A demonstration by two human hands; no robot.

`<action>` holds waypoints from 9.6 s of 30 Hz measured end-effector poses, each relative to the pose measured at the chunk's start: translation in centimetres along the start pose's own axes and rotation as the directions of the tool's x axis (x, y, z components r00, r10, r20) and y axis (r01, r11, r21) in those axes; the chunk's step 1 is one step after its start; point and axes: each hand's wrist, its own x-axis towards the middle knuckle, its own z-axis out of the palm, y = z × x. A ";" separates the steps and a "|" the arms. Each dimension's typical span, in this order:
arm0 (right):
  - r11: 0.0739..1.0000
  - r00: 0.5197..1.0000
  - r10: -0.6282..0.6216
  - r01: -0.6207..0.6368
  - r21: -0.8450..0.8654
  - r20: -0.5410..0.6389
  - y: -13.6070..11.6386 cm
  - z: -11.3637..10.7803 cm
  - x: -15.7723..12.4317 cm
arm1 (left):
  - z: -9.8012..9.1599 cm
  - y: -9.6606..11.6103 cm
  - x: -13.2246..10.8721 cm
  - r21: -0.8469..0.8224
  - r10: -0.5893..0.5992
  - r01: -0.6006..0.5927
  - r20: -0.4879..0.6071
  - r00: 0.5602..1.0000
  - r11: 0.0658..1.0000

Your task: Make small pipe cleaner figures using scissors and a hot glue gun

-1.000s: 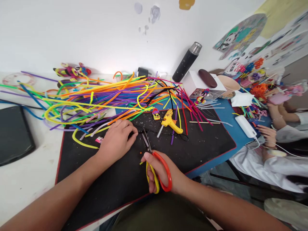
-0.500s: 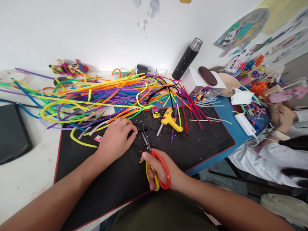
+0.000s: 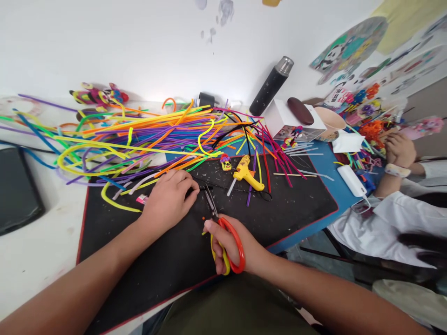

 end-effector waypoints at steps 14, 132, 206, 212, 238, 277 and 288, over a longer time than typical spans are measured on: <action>0.998 1.000 -0.016 0.016 -0.059 -0.014 0.1 0.2 0.1 | 0.1 -0.1 0.0 0.008 0.023 -0.023 -0.028 0.999 1.000; 0.993 0.996 -0.087 0.087 0.075 -0.003 1.1 -0.1 0.7 | 0.5 0.0 -0.3 0.138 0.100 -0.094 -0.039 0.994 0.986; 0.987 0.989 -0.097 0.081 0.137 0.115 1.5 -1.0 0.6 | 0.0 -0.1 -0.3 -0.074 -0.010 0.005 -0.059 0.998 0.997; 0.977 0.952 -0.185 0.151 0.154 0.242 1.9 -1.9 0.5 | -0.1 -0.4 0.0 -0.114 -0.053 0.043 -0.082 0.995 0.993; -0.212 0.849 -0.330 0.359 -0.909 0.412 -4.1 -9.0 -2.0 | -3.8 0.1 2.2 -0.197 -0.272 0.281 0.070 0.960 0.939; 0.641 0.725 -0.678 0.664 -0.386 0.122 -5.9 -9.9 4.7 | 0.0 4.1 5.9 -0.819 -0.556 0.429 0.168 0.814 0.380; 0.629 0.637 -0.768 0.734 -0.258 -0.059 -7.1 -7.9 7.1 | 0.1 5.5 4.8 -0.870 -0.526 0.282 0.031 0.850 0.404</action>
